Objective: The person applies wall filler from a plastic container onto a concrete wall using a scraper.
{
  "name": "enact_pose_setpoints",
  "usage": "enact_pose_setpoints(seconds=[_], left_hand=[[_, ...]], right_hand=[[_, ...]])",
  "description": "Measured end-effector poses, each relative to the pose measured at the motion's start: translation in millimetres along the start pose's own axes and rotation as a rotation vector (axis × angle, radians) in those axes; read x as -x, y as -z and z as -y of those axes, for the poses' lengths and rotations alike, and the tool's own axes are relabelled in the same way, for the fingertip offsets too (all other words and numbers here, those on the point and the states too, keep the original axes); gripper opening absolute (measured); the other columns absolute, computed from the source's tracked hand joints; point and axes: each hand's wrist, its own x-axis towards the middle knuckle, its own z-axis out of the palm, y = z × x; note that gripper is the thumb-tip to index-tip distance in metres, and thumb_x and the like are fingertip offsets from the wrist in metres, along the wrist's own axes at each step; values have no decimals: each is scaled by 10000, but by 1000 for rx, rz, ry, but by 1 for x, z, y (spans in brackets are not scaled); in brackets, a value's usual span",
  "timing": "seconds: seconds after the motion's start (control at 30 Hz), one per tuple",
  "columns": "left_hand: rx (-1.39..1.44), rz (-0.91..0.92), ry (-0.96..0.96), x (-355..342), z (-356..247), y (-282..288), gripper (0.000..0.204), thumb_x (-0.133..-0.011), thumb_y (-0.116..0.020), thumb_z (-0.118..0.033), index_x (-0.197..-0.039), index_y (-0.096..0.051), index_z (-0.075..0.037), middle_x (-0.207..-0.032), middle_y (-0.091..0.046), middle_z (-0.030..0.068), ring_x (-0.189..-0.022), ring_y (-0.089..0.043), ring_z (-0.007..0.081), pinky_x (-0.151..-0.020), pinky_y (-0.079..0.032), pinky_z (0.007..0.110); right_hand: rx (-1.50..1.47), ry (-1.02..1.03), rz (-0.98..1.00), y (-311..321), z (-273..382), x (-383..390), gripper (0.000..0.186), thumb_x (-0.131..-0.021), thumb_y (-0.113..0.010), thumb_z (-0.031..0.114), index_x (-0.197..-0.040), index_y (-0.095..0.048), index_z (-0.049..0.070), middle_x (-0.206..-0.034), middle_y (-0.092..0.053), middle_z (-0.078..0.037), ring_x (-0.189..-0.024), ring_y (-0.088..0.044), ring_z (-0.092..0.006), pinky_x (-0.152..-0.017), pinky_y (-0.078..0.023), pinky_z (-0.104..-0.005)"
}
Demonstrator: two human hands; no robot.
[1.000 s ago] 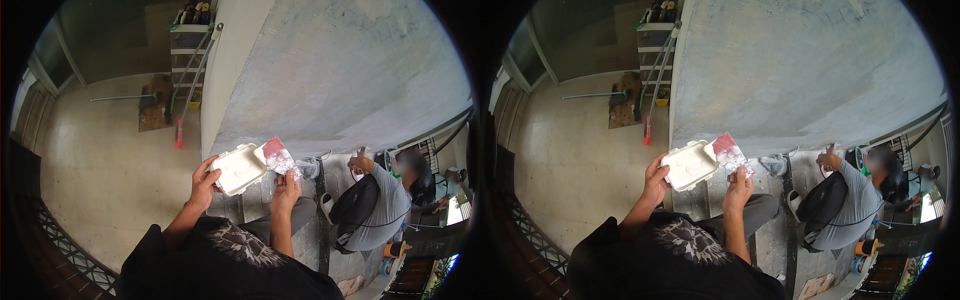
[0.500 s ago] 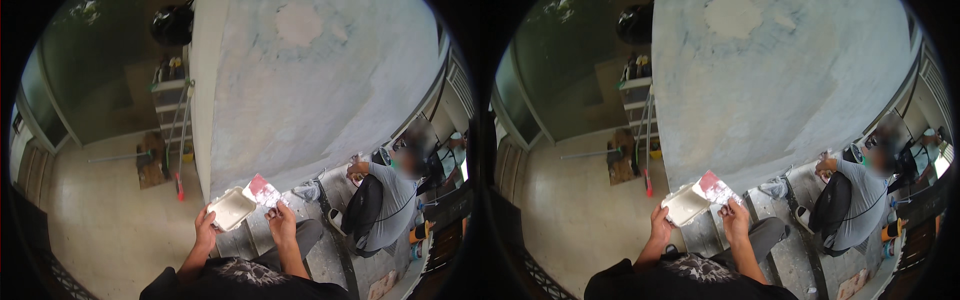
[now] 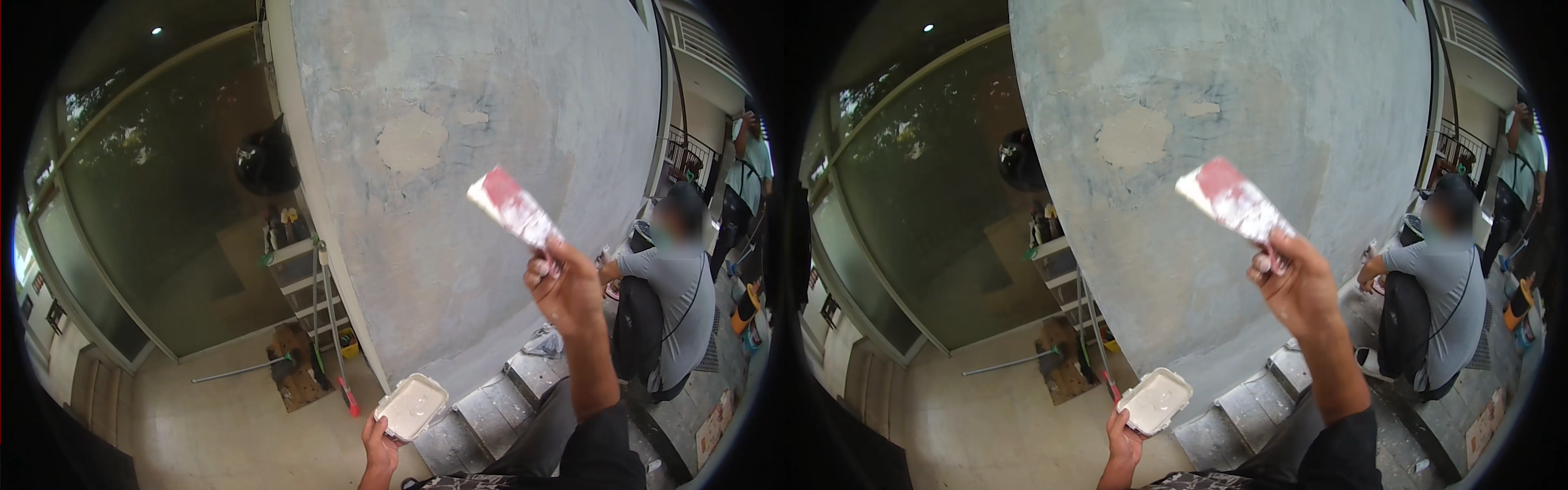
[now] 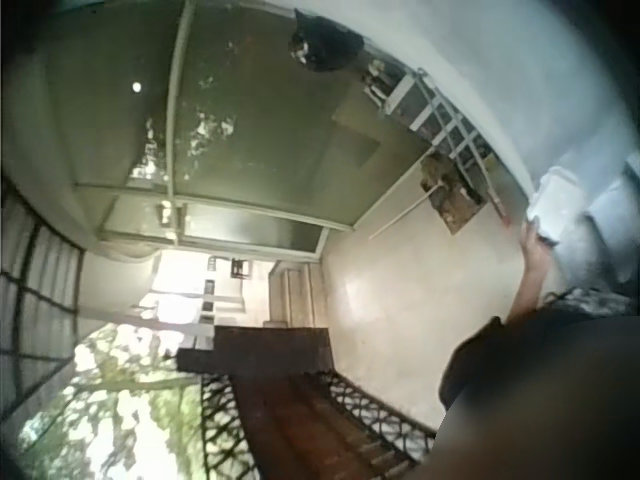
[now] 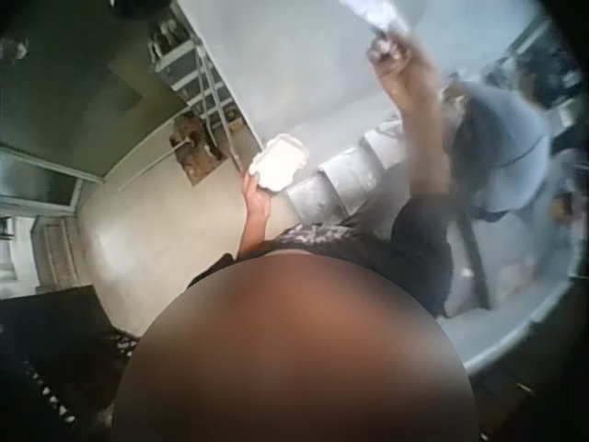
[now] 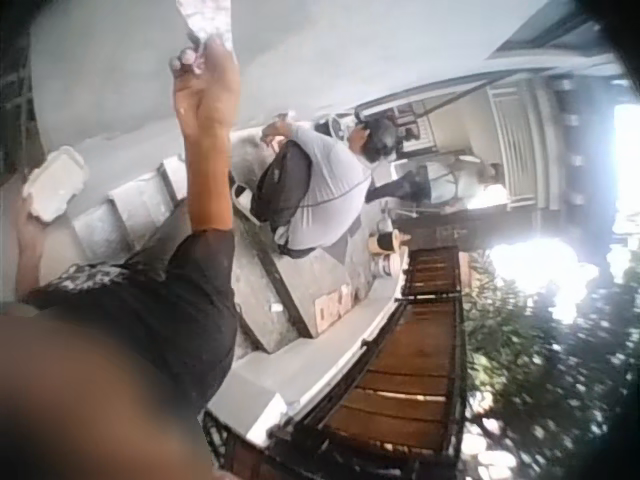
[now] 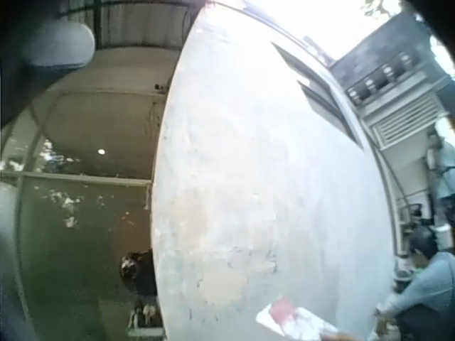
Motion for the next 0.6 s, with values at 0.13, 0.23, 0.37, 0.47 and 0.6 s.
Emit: enact_pose_setpoints(seconds=[0.13, 0.23, 0.37, 0.47, 0.6], left_hand=[[1, -45, 41, 10, -5, 18, 483, -921, -529, -210, -1366, -439, -46, -1256, -585, 142, -1089, -627, 315, -787, -581, 528], [-79, -87, 52, 21, -15, 24, 497, -928, -500, -237, -1375, -428, -31, -1326, -545, 169, -1151, -604, 344, -867, -568, 525], [-71, -74, 34, 22, -16, 32, 516, -930, -490, -234, -1386, -394, -15, -1325, -541, 186, -1155, -602, 352, -868, -569, 524], [-67, -71, 21, 20, -15, 29, 548, -929, -478, -219, -1421, -350, -15, -1347, -525, 202, -1175, -590, 365, -872, -565, 530], [36, -86, 26, 21, -11, 37, 530, -976, -438, -260, -1401, -404, 56, -1331, -556, 175, -1196, -573, 303, -1000, -479, 432]], right_hand=[[134, 117, 191, -42, 40, -42, 212, -933, -585, 128, -1113, -580, 16, -904, -610, -61, -733, -556, -125, -674, -458, -292], [241, 233, 233, -75, 59, -72, 209, -932, -593, 116, -1091, -578, -19, -937, -618, -87, -737, -555, -132, -712, -479, -304], [356, 524, 284, -117, 73, -105, 206, -947, -599, 137, -1061, -604, -34, -896, -625, -78, -736, -567, -124, -706, -495, -287], [771, 1123, 241, -120, 78, -143, 205, -955, -608, 136, -1070, -632, -31, -822, -628, -63, -733, -589, -112, -677, -507, -276], [1463, 2192, 206, -141, 63, -173, 229, -905, -623, 33, -1127, -652, -16, -1029, -706, -137, -788, -664, -165, -684, -574, -267]])
